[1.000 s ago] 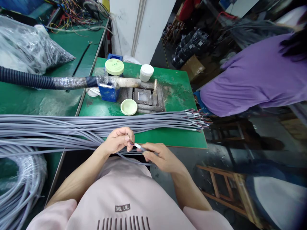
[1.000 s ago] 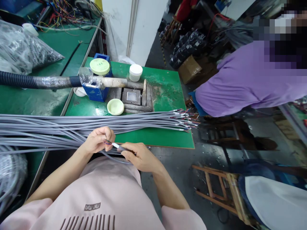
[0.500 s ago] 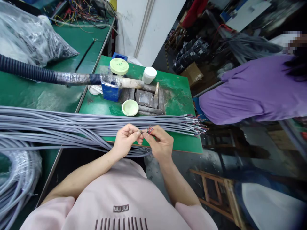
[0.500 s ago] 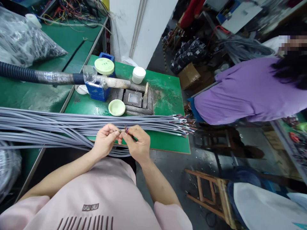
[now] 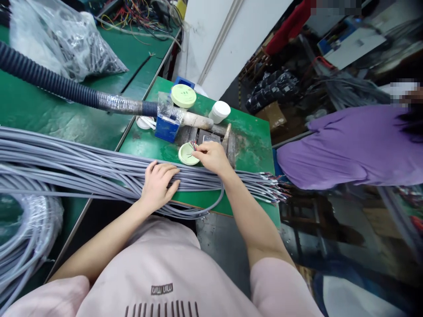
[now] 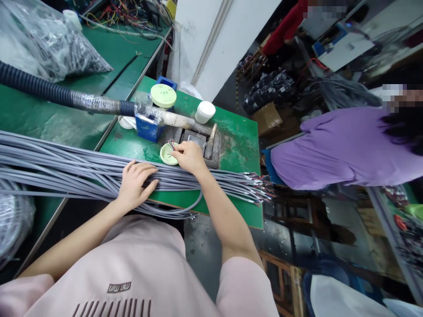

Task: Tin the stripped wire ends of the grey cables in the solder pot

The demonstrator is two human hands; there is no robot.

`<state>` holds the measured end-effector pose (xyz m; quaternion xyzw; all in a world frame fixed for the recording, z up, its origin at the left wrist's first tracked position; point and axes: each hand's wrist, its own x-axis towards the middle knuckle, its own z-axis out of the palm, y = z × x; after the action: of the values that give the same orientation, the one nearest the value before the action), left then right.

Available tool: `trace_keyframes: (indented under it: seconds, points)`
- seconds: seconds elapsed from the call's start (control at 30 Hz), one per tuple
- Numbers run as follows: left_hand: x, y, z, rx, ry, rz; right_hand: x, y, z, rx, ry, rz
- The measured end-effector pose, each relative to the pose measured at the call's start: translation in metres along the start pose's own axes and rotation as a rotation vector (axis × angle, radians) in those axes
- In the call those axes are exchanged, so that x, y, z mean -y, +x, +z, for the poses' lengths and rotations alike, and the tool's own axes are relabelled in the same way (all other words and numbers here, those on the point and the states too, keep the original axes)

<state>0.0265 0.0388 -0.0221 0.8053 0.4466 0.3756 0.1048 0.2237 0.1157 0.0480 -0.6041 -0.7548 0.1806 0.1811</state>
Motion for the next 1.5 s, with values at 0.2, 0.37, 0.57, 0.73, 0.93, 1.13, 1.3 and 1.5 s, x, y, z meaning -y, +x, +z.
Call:
trace_keyframes:
  seconds: [0.2,0.37,0.57,0.73,0.93,1.13,1.3,1.5]
  points:
    - [0.000,0.000,0.001,0.018,-0.017,0.000,0.005,0.017,0.011,0.122,-0.201,0.060]
    - [0.001,0.000,0.000,0.028,-0.010,0.012,0.004,0.022,0.017,0.141,-0.258,0.072]
    - [0.001,0.000,0.000,0.029,-0.038,0.002,-0.001,0.021,0.002,0.108,-0.139,0.103]
    - [0.002,0.000,0.000,0.028,-0.057,-0.007,-0.043,0.023,-0.027,-0.109,0.051,0.223]
    - [0.002,0.001,0.001,0.017,-0.050,-0.012,-0.105,0.039,-0.019,-0.168,0.060,0.424]
    - [0.001,0.002,0.002,0.001,-0.040,0.004,-0.121,0.051,-0.008,-0.166,-0.001,0.500]
    - [0.001,0.002,0.002,0.016,-0.032,-0.008,-0.120,0.054,-0.007,-0.150,-0.047,0.521]
    - [0.000,0.003,0.001,0.014,-0.026,-0.002,-0.121,0.055,-0.006,-0.150,-0.058,0.529]
